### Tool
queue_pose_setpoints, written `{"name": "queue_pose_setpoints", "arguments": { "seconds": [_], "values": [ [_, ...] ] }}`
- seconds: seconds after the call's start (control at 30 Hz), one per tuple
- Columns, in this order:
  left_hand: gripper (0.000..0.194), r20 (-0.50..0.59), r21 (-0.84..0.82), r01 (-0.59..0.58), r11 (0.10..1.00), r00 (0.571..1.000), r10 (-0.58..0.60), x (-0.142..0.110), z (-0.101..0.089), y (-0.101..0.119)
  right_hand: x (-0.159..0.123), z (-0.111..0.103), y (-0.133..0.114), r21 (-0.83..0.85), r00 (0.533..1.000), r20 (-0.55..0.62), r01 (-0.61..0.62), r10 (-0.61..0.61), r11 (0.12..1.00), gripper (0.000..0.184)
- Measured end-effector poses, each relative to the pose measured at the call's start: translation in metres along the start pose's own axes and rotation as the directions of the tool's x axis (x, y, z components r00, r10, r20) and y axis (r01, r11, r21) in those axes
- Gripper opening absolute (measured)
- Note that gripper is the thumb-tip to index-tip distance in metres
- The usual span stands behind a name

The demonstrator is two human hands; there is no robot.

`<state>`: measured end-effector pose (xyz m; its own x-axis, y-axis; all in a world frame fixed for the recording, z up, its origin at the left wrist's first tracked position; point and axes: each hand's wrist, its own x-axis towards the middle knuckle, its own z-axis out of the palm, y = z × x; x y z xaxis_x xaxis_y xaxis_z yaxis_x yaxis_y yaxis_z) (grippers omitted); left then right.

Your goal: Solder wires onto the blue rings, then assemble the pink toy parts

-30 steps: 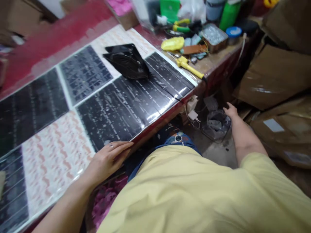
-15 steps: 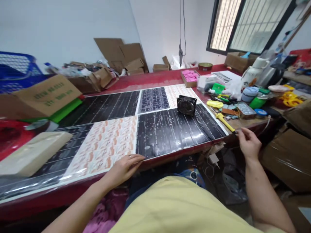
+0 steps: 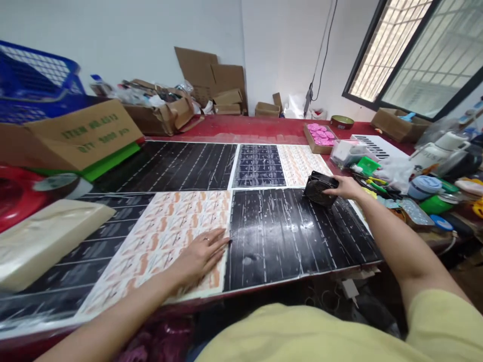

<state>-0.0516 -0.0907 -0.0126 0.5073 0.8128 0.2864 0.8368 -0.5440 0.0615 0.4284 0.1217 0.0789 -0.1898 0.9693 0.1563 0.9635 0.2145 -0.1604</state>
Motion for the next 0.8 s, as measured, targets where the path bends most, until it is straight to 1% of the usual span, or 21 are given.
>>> {"name": "queue_pose_setpoints", "arguments": {
  "seconds": [0.07,0.13,0.23,0.3,0.37,0.43,0.5,0.6,0.7,0.77,0.8],
  "values": [
    [0.042,0.003,0.007,-0.048,0.999,0.999,0.048,0.004,0.009,-0.016,-0.007,-0.006,0.017,-0.01,0.999,0.04,-0.028,0.028,1.0,0.058],
    [0.042,0.001,-0.005,-0.105,0.994,0.994,0.105,0.005,0.017,-0.027,-0.016,-0.01,0.033,-0.026,0.995,0.068,-0.065,0.066,0.998,0.061],
    [0.046,0.004,-0.047,-0.194,0.98,0.981,0.194,0.001,0.027,-0.033,-0.029,-0.014,0.053,-0.066,0.989,0.089,-0.112,0.118,0.991,0.067],
    [0.049,0.009,-0.088,-0.221,0.971,0.975,0.223,-0.002,0.031,-0.032,-0.033,-0.017,0.06,-0.093,0.986,0.098,-0.123,0.132,0.988,0.071],
    [0.047,0.006,-0.154,-0.188,0.97,0.981,0.192,-0.004,0.031,-0.028,-0.033,-0.019,0.064,-0.106,0.985,0.118,-0.115,0.128,0.988,0.072],
    [0.041,0.004,-0.241,-0.105,0.965,0.994,0.109,-0.003,0.029,-0.023,-0.031,-0.022,0.065,-0.101,0.983,0.143,-0.101,0.115,0.99,0.07],
    [0.038,0.008,-0.317,-0.056,0.947,0.998,0.061,-0.002,0.027,-0.019,-0.028,-0.025,0.064,-0.096,0.981,0.16,-0.098,0.112,0.991,0.073],
    [0.039,0.032,-0.387,-0.057,0.92,0.997,0.075,0.0,0.024,-0.017,-0.023,-0.028,0.059,-0.086,0.973,0.202,-0.097,0.112,0.992,0.084],
    [0.037,0.052,-0.434,-0.049,0.899,0.996,0.079,-0.002,0.026,-0.02,-0.02,-0.034,0.052,-0.06,0.955,0.272,-0.101,0.114,0.993,0.087],
    [0.036,0.059,-0.454,-0.045,0.89,0.995,0.081,-0.005,0.03,-0.022,-0.024,-0.041,0.051,-0.06,0.948,0.277,-0.142,0.154,0.988,0.092],
    [0.035,0.063,-0.457,-0.049,0.888,0.994,0.087,-0.007,0.032,-0.023,-0.029,-0.046,0.052,-0.069,0.946,0.259,-0.183,0.195,0.981,0.095]
  ]
}}
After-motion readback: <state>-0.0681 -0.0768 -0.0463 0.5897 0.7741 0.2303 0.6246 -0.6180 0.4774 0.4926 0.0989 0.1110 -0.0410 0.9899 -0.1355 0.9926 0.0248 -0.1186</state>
